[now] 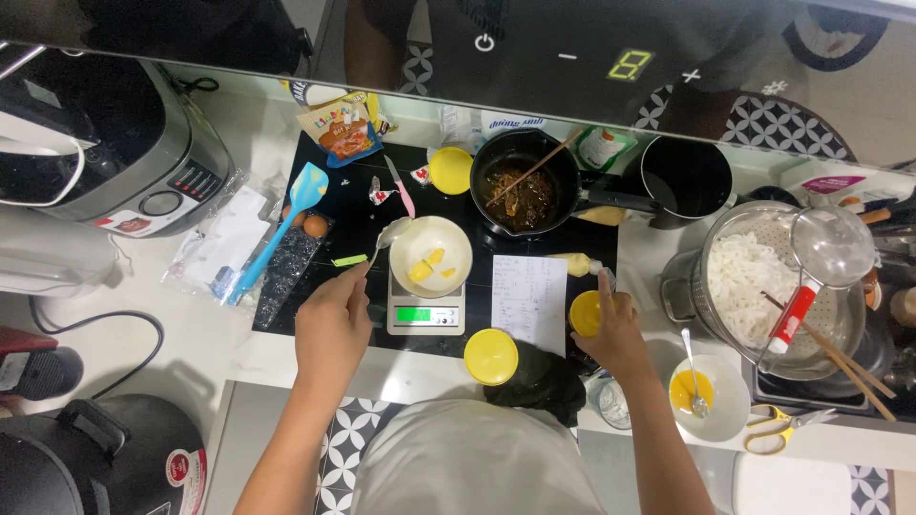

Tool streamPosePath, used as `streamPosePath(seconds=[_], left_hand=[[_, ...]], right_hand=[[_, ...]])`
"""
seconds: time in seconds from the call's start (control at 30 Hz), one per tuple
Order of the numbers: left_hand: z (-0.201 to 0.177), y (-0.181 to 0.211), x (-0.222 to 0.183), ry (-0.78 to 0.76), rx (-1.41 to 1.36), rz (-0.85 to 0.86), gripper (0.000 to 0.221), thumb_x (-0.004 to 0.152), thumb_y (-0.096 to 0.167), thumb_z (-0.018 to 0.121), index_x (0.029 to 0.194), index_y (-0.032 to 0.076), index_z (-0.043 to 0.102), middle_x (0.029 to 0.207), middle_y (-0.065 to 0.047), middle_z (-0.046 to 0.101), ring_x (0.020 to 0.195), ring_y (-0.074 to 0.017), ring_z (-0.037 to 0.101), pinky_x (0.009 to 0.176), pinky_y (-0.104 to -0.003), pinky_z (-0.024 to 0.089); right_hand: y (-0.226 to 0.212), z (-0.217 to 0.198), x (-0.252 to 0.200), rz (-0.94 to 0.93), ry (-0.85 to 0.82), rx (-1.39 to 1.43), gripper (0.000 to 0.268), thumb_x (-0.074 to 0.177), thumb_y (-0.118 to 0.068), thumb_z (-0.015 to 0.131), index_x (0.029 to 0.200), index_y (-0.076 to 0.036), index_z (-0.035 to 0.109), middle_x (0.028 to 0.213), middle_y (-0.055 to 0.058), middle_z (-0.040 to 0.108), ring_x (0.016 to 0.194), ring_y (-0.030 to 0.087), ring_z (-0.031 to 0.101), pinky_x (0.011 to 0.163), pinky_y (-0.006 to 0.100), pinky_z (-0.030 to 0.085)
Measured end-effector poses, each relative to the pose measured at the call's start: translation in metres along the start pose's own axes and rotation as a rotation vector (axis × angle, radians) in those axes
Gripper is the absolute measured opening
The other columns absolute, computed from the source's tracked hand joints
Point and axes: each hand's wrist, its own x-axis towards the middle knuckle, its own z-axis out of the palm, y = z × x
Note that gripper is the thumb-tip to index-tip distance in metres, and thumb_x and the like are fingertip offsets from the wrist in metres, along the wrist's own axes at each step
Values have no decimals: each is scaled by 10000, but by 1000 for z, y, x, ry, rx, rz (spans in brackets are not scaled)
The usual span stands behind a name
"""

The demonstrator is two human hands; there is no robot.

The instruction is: Weighing butter and mixing ingredients in a bowl on a digital scale for baking.

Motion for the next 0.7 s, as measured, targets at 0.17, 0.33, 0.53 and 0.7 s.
streamPosePath(seconds=[0.17, 0.33, 0.53, 0.7], left_hand=[[-14, 16, -6, 2, -111, -36, 287, 923, 4, 649, 1199, 34, 719, 961, -166, 741, 739, -265, 731, 661, -345, 564], [-20, 46, -21, -152, -263, -59, 265, 922, 18, 654, 1164, 64, 749, 890, -135, 757, 663, -222, 728, 620, -329, 566], [-24, 83, -37, -352, -184, 310, 450, 821, -32, 664, 1267, 18, 688, 841, -122, 681, 693, -265, 680, 616, -369, 560], [-20, 88, -44, -368, -134, 463, 552, 771, -35, 689, 1320, -21, 640, 844, -106, 611, 696, -282, 633, 587, -388, 533]], right_hand=[[-38, -35, -22, -120, 162, 186, 1257, 628, -130, 899, 1621, -272, 142, 1403, 201, 437, 1267, 440, 518, 1000, 512, 533], [-91, -76, -36, -328, 351, 303, 1215, 631, -119, 902, 1615, -173, 192, 1354, 205, 493, 1200, 407, 541, 963, 476, 525], [-128, -102, -40, -617, 465, 260, 1168, 609, -94, 906, 1566, -2, 244, 1354, 178, 558, 1169, 405, 525, 1008, 483, 453], [-138, -109, -42, -722, 489, 224, 1164, 593, -105, 917, 1539, 52, 258, 1382, 150, 579, 1186, 390, 532, 1018, 506, 411]])
